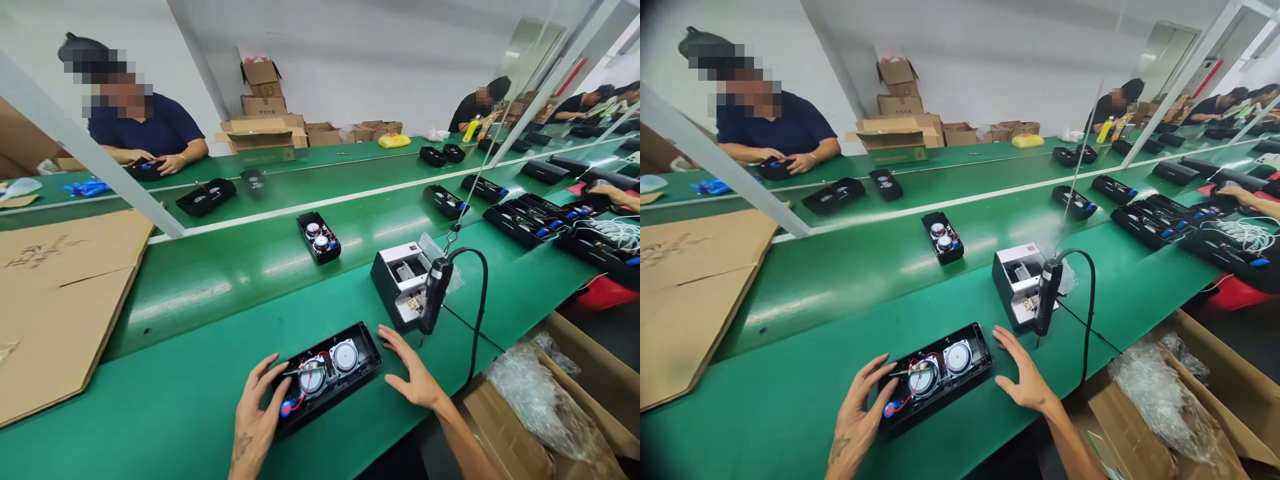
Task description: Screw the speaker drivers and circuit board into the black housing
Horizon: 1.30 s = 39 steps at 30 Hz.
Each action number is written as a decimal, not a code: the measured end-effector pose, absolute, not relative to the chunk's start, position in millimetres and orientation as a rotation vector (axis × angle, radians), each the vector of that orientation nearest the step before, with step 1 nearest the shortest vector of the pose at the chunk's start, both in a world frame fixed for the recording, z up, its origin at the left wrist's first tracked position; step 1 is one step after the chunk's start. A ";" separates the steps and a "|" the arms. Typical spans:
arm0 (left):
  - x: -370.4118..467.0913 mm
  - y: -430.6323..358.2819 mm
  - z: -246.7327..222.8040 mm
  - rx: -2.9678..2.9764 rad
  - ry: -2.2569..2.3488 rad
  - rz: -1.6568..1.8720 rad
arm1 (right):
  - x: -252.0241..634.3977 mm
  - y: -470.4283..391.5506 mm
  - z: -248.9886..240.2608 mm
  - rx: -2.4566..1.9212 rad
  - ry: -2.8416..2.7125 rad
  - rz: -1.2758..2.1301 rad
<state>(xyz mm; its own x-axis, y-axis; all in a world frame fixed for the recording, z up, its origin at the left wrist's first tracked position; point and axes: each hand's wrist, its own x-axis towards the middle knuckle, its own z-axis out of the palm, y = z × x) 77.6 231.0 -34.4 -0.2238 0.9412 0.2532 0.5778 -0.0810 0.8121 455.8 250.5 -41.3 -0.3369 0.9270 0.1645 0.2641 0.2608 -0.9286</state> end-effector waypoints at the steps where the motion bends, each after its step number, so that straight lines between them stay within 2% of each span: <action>1: 75.3 233.5 -29.4 1.757 1.780 1.223 | 456.3 245.2 -41.4 -1.116 -1.738 1.045; 7: 78.2 246.5 12.0 2.375 1.456 1.305 | 419.8 249.5 -0.4 -1.069 -1.677 0.552; 11: 92.7 246.8 28.4 2.526 1.377 1.304 | 369.9 267.8 33.7 -0.800 -1.845 0.584; 14: 102.9 241.7 29.9 2.485 1.403 1.309 | 343.6 279.6 38.4 -0.694 -2.031 0.518; 18: 105.8 229.7 22.7 2.369 1.522 1.256 | 341.6 291.1 36.8 -0.664 -2.208 0.389; 22: 102.0 219.7 10.5 2.425 1.528 1.038 | 356.9 291.2 52.6 -0.702 -2.647 0.315; 28: 109.3 216.6 -3.6 2.614 1.518 0.745 | 353.8 277.9 65.4 -0.746 -2.982 0.395; 39: 113.4 215.8 -5.3 2.485 1.496 0.817 | 344.2 287.1 52.0 -0.612 -2.968 0.729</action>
<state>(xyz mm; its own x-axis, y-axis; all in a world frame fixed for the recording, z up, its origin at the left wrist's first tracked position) 113.4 215.8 -5.3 0.3630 0.8500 0.3817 0.7806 -0.5011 0.3735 344.2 287.1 52.0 -0.9225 0.3799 -0.0681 0.3682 0.8133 -0.4506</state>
